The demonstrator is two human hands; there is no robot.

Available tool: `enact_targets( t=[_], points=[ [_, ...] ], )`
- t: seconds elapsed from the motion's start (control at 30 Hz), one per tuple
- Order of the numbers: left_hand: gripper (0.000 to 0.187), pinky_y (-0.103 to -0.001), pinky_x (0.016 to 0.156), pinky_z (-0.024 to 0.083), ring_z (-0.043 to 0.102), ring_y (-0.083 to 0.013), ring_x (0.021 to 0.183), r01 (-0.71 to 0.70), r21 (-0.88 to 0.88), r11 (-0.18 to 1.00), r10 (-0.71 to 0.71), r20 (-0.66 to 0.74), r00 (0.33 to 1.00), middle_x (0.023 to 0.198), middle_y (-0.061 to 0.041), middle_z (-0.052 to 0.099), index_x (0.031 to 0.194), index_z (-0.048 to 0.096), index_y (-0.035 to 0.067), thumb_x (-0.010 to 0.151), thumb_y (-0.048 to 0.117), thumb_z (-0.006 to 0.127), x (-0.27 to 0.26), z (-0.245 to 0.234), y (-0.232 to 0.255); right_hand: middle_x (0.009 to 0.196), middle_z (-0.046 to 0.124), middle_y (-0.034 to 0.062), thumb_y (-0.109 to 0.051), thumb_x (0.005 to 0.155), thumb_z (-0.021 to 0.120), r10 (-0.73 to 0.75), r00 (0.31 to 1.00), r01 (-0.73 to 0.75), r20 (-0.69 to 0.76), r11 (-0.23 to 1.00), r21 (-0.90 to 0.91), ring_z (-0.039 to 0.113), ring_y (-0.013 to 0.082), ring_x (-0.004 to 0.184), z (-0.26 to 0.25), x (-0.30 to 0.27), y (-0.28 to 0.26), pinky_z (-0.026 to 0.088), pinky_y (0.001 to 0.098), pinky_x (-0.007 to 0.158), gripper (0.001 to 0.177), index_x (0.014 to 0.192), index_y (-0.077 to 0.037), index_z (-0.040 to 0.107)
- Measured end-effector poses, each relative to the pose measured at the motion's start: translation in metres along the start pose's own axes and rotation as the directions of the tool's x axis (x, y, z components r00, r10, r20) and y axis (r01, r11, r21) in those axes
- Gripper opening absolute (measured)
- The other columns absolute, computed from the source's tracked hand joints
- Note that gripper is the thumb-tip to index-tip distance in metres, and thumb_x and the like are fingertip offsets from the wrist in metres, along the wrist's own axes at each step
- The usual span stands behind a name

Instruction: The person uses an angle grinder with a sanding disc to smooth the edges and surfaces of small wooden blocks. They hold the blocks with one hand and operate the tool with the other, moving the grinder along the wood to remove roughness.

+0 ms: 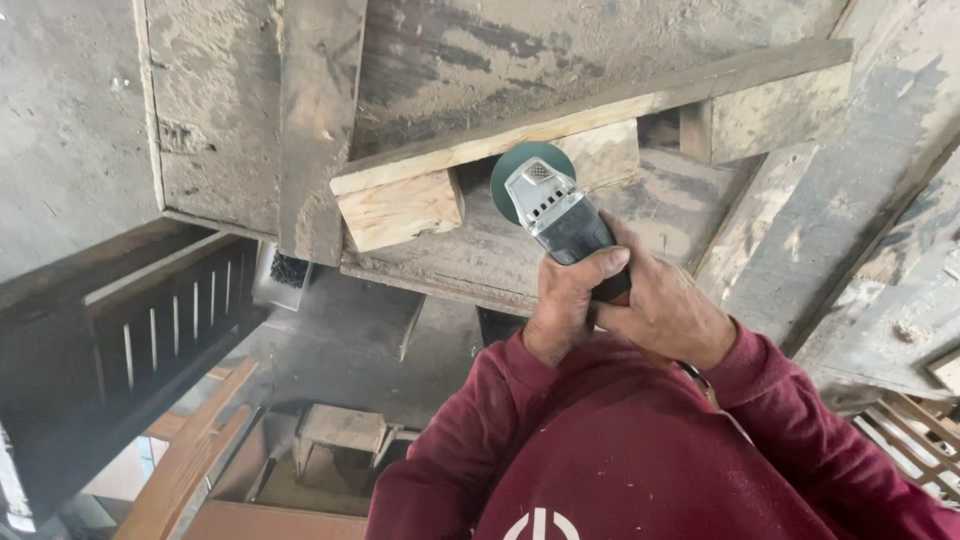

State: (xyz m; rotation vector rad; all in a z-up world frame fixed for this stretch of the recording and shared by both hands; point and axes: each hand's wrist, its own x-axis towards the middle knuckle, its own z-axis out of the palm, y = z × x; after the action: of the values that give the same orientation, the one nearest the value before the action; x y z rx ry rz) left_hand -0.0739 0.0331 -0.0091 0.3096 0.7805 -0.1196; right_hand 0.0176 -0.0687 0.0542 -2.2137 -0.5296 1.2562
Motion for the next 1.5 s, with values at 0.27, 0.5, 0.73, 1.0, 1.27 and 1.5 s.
enact_targets(
  t=[0.27, 0.5, 0.73, 1.0, 1.27, 1.5],
  points=[
    [0.029, -0.033, 0.083, 0.061, 0.069, -0.0187, 0.091, 0.010, 0.028, 1.000, -0.011, 0.027, 1.000, 0.101, -0.008, 0.070, 0.112, 0.067, 0.001, 0.085, 0.007, 0.077, -0.009, 0.006, -0.018, 0.120, 0.062, 0.0367, -0.023, 0.074, 0.077, 0.013, 1.000, -0.010, -0.022, 0.995, 0.101, 0.069, 0.0485, 0.104, 0.006, -0.024, 0.014, 0.059, 0.0489, 0.084, 0.105, 0.157, 0.001, 0.018],
    [0.027, -0.033, 0.080, 0.060, 0.069, -0.0177, 0.088, 0.058, 0.102, 0.993, -0.058, -0.005, 0.998, 0.100, -0.008, 0.071, 0.110, 0.069, -0.001, 0.087, 0.006, 0.078, 0.001, 0.010, -0.036, 0.123, 0.062, 0.0324, -0.021, 0.072, 0.078, 0.091, 0.995, -0.086, -0.039, 0.990, 0.116, 0.068, 0.0479, 0.106, -0.002, -0.031, 0.022, 0.058, 0.0503, 0.087, 0.107, 0.160, -0.003, 0.019],
    [0.026, -0.033, 0.079, 0.059, 0.068, -0.0179, 0.087, 0.058, 0.062, 0.996, -0.059, 0.016, 0.998, 0.099, -0.007, 0.071, 0.110, 0.069, 0.000, 0.086, 0.006, 0.078, 0.014, 0.013, -0.025, 0.122, 0.065, 0.0237, -0.024, 0.076, 0.073, 0.255, 0.965, -0.259, 0.064, 0.964, 0.062, 0.075, 0.0423, 0.085, -0.009, -0.014, 0.023, 0.064, 0.0447, 0.074, 0.109, 0.166, -0.010, 0.014],
    [0.029, -0.032, 0.079, 0.058, 0.067, -0.0170, 0.087, 0.045, 0.085, 0.995, -0.043, -0.025, 0.999, 0.099, -0.006, 0.070, 0.110, 0.069, 0.000, 0.084, 0.006, 0.081, 0.004, 0.021, -0.016, 0.128, 0.058, 0.0336, -0.018, 0.072, 0.080, -0.132, 0.983, 0.145, -0.124, 0.984, 0.101, 0.066, 0.0474, 0.110, -0.008, -0.021, 0.013, 0.058, 0.0506, 0.086, 0.106, 0.157, 0.003, 0.021],
    [0.025, -0.033, 0.083, 0.059, 0.067, -0.0168, 0.090, -0.003, 0.123, 0.992, -0.003, 0.051, 0.999, 0.100, -0.006, 0.069, 0.110, 0.068, 0.001, 0.087, 0.005, 0.078, 0.008, 0.019, -0.011, 0.131, 0.060, 0.0276, -0.022, 0.075, 0.077, 0.254, 0.965, -0.256, 0.069, 0.966, 0.022, 0.071, 0.0425, 0.105, -0.009, -0.013, 0.013, 0.062, 0.0478, 0.087, 0.110, 0.163, -0.006, 0.014],
    [0.026, -0.034, 0.077, 0.058, 0.067, -0.0191, 0.085, 0.123, 0.044, 0.991, -0.123, 0.016, 0.992, 0.097, -0.009, 0.069, 0.110, 0.068, -0.002, 0.088, 0.007, 0.077, -0.002, 0.014, -0.009, 0.132, 0.057, 0.0331, -0.022, 0.071, 0.080, 0.088, 0.994, -0.081, -0.060, 0.991, 0.108, 0.065, 0.0450, 0.114, 0.002, -0.022, 0.013, 0.056, 0.0490, 0.091, 0.107, 0.157, 0.001, 0.022]
  ],
)
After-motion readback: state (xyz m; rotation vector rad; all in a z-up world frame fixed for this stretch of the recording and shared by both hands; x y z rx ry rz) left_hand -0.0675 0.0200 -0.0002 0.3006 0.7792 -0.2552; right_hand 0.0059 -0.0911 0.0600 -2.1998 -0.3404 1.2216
